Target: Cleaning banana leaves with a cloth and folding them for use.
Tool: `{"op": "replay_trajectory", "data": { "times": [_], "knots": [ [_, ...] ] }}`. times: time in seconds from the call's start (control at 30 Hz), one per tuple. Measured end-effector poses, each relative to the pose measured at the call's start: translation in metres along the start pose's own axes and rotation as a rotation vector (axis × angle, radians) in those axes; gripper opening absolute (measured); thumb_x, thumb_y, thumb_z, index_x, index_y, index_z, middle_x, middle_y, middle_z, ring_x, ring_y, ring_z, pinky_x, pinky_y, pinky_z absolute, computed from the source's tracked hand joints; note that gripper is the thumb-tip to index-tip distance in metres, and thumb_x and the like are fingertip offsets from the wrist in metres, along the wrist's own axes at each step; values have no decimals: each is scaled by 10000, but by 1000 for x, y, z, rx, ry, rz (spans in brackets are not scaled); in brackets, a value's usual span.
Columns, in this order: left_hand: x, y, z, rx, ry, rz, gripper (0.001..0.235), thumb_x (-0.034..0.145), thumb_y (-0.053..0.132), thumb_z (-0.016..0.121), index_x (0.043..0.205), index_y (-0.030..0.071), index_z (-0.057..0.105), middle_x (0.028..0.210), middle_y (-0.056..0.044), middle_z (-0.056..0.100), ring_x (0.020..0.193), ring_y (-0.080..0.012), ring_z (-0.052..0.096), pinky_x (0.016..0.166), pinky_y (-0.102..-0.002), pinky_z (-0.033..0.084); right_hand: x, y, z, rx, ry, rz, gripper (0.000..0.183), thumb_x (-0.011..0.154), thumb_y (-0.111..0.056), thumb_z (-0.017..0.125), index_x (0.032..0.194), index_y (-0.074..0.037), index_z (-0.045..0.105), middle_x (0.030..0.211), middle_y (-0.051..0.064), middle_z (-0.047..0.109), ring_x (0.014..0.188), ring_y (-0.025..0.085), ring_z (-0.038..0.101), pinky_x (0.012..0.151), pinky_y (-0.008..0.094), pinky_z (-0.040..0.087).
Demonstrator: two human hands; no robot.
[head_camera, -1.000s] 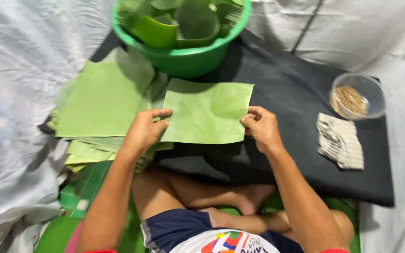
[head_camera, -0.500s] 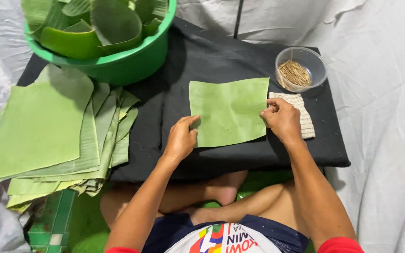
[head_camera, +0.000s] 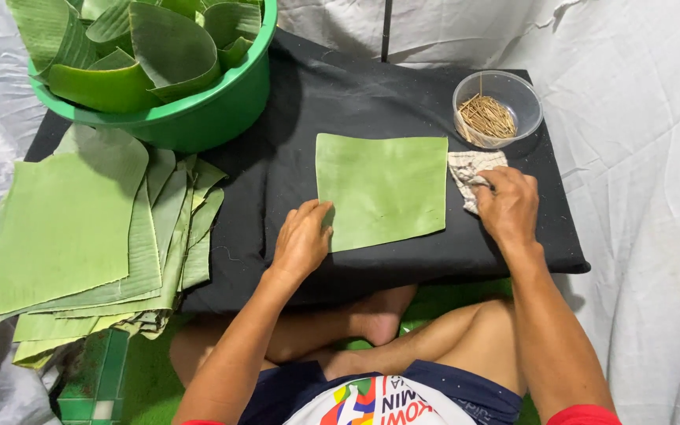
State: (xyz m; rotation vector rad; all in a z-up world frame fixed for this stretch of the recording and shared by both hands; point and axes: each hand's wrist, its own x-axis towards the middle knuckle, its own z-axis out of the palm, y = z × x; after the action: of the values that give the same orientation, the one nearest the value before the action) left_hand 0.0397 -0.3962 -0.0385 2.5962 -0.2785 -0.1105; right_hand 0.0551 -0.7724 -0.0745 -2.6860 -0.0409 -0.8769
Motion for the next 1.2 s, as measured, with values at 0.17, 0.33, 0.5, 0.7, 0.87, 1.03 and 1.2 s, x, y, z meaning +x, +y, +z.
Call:
{"op": "replay_trajectory", "data": {
  "times": [0.17,0.33,0.5,0.7,0.87,1.03,1.2],
  "knots": [
    [-8,9,-24,88,-29,-10,591,936,279,689,1484,125,528,1603,-184,356,1424,-448,362,1122,-612,328,11,-4,-31,39,106,25,228,811,-125,859,1027,-166,795,1021,59,733,990,276,699,954,369,478],
    [5,5,-42,110,-146,25,656,948,331,681,1537,142,462,1708,-171,180,1558,-469,99,1193,-715,89,24,-97,-36,208,36,-33,251,787,-90,837,1025,-134,769,1042,120,736,1024,343,682,933,433,469],
    [12,8,-61,250,-430,-18,988,778,532,820,1589,172,385,1709,-106,224,1573,-445,95,1217,-701,25,7,-187,36,343,-69,-144,278,735,-239,872,992,-184,780,1044,82,723,1023,318,672,897,431,517],
    [15,4,-62,248,-527,-61,1068,787,668,746,1634,226,268,1732,-56,149,1591,-400,24,1257,-638,34,6,-234,17,160,-640,-89,590,950,-497,634,1487,-274,537,1577,213,427,1493,484,302,1121,743,230],
    [13,5,-63,258,-525,-51,1060,784,708,723,1619,206,304,1734,-44,149,1594,-387,27,1259,-623,39,6,-234,18,87,-696,-71,572,985,-514,531,1500,-267,508,1595,176,417,1510,446,285,1153,711,226],
    [14,7,-64,257,-526,-50,1070,782,704,731,1625,215,289,1733,-38,149,1593,-385,30,1257,-625,42,3,-227,27,62,-681,-75,572,992,-519,500,1512,-281,489,1602,152,412,1511,432,287,1152,706,246],
    [14,1,-59,242,-520,-56,1064,796,637,756,1640,227,255,1737,-15,127,1592,-368,20,1255,-610,29,3,-206,23,107,-608,-38,503,1003,-432,556,1448,-200,588,1538,225,477,1471,493,338,1120,729,290]
  ]
}}
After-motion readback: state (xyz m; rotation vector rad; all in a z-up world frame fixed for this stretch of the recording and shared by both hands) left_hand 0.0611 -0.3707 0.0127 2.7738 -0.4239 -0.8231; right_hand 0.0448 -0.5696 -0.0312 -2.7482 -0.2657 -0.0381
